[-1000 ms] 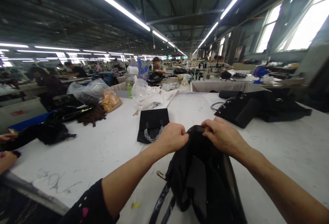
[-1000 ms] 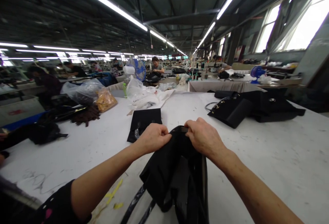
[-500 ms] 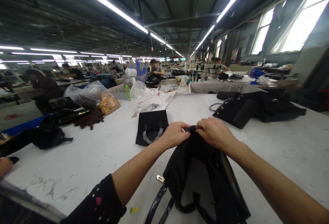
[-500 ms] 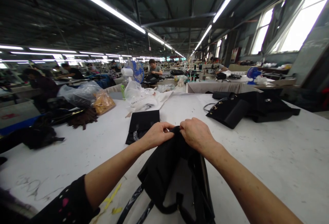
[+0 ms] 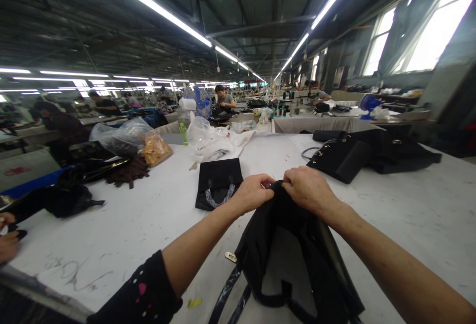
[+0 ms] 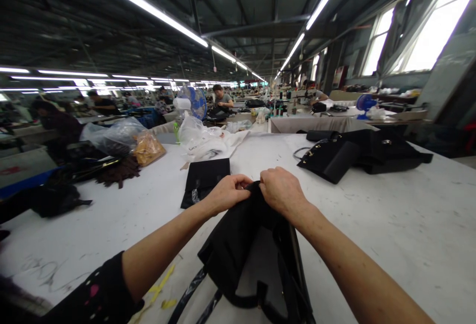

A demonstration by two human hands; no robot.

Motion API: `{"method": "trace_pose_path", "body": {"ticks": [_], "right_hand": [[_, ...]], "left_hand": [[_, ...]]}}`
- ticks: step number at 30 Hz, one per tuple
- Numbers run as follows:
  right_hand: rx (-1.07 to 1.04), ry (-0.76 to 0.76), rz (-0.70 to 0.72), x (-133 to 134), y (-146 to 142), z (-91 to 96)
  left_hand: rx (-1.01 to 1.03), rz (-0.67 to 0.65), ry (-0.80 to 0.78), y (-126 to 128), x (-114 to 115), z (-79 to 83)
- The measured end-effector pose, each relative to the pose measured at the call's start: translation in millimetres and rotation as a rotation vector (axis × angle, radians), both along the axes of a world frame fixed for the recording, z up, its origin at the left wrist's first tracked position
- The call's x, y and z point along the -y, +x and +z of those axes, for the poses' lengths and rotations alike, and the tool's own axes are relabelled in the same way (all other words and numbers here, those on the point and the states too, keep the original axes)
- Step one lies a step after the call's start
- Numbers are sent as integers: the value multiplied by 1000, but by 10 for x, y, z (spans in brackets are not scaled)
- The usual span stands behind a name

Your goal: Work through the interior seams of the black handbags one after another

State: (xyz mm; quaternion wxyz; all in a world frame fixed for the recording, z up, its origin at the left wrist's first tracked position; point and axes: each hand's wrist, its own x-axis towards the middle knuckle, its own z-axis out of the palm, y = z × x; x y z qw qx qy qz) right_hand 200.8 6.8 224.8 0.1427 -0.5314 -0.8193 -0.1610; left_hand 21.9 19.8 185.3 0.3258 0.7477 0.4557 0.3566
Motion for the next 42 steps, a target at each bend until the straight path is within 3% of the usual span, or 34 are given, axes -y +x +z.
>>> {"method": "trace_pose_path", "body": {"ticks": [8,11,14,19,22,25,28,30,32,42], "right_hand": [[-38,-26,-13,16,-27,28],[-271,-119,82,84,45,75],[-579,-200,144,228,218,72],[-897,-364,28,520,539,-184],[-997,-469,46,623,585,-413],[-1036,-501,86,644,519,-566],[-1056,-485,75,615,447,-623],[-1051,-455,64,599,431,-630],[-1018,-424,45,602,437,-626],[-1039,-373,56,483,483,-678]], "left_hand": [[-184,82,144,139,-140,174],[-303,201,243,83,-48,284],[-374,359,268,-129,139,388],[-513,616,217,-578,360,339],[-658,670,149,-698,359,249],[-694,551,341,-627,337,282],[-672,160,615,-422,323,381],[-647,-86,678,-281,298,417],[-637,-201,684,-188,252,416],[-451,-163,418,-314,8,357]]}}
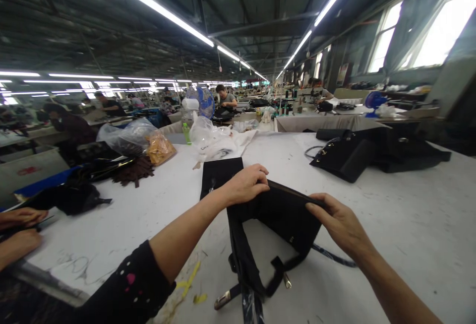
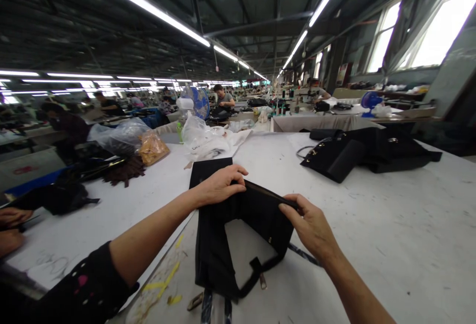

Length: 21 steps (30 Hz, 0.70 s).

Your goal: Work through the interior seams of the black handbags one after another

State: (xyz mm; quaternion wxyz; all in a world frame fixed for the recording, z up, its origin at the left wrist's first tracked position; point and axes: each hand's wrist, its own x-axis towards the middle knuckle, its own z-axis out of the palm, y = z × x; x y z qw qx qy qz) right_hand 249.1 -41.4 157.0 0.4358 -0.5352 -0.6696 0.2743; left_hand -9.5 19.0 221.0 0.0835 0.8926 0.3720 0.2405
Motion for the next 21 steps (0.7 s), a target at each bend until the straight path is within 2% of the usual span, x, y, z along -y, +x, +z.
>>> {"method": "trace_pose_path", "body": {"ticks": [7,11,21], "right_hand": [[-56,2,-87,-153,0,-25],[-37,32,-110,-182,-20,-9],[216,177,-211,-144,-166,145]], "left_hand": [[-22,194,51,45,-40,-35],[-63,263,74,71,-42,-34],[-126,346,108,118,-45,-41]]}}
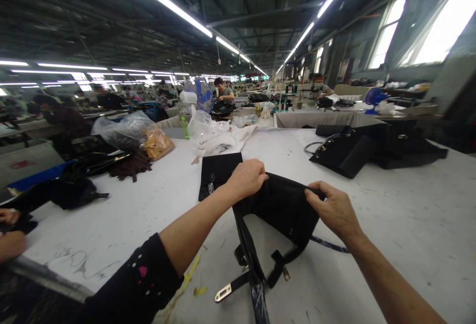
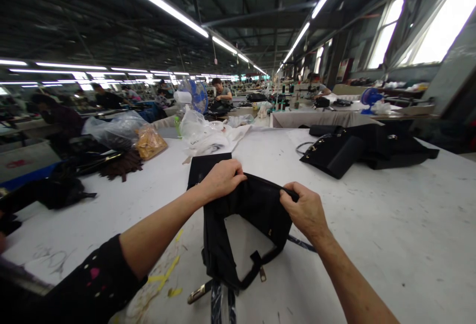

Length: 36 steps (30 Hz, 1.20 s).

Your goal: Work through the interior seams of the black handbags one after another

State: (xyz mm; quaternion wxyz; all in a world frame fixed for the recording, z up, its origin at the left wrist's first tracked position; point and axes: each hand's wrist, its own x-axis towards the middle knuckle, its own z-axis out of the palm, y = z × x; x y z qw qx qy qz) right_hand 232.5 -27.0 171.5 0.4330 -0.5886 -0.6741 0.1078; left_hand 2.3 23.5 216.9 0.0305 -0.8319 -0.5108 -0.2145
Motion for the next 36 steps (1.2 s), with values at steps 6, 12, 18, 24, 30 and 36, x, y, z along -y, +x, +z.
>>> {"method": "trace_pose_path", "body": {"ticks": [6,12,18,24,30,36], "right_hand": [[272,-93,59,-72,-48,274],[658,-84,116,-257,-294,476],[612,-52,120,-404,-286,371],[576,-36,133,-435,-232,323],[544,-51,152,-401,-250,326],[537,-66,159,-360,-261,345]], "left_hand": [[-14,34,-17,37,10,25],[38,-4,11,-72,-7,-1],[143,-102,-16,-223,11,-41],[154,-104,-22,-225,56,-40],[152,-68,-16,-267,121,-32],[140,18,-16,-230,87,-44]]}}
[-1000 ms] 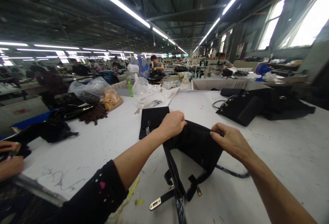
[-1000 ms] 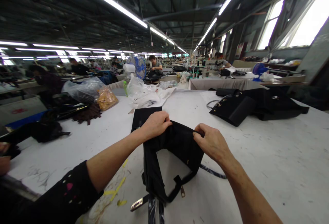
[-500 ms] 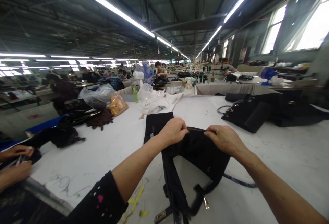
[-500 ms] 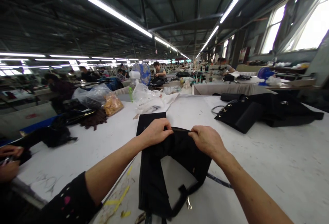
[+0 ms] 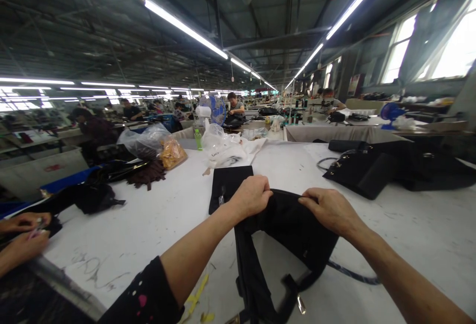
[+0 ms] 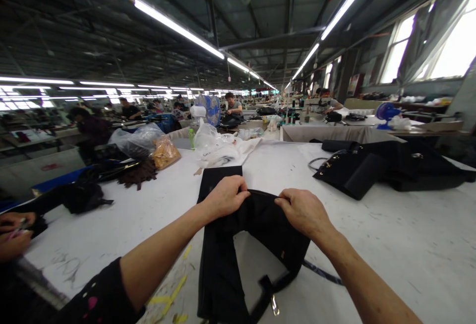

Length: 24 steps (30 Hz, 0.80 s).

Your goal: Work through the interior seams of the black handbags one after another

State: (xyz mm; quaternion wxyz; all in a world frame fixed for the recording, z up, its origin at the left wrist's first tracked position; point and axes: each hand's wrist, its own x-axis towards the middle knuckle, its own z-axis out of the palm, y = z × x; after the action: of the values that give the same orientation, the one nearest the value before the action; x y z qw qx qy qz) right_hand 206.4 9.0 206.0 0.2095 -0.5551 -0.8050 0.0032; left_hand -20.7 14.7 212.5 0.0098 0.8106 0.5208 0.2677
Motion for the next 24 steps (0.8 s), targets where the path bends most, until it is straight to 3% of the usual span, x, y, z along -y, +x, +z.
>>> {"method": "trace_pose_path", "body": {"ticks": [10,16,20,24], "right_hand": [[58,-26,-19,77,-46,73],[235,-44,42,10,-382,249],[312,-91,120,-32,-483,339],[268,-204,222,37,-216,336]], "left_hand": [[-58,40,27,26,-35,-15],[-54,-21,25,33,-27,-1],[-50,-94,-67,-154,70,9],[-123,-166,-236,-352,81,-16]]}}
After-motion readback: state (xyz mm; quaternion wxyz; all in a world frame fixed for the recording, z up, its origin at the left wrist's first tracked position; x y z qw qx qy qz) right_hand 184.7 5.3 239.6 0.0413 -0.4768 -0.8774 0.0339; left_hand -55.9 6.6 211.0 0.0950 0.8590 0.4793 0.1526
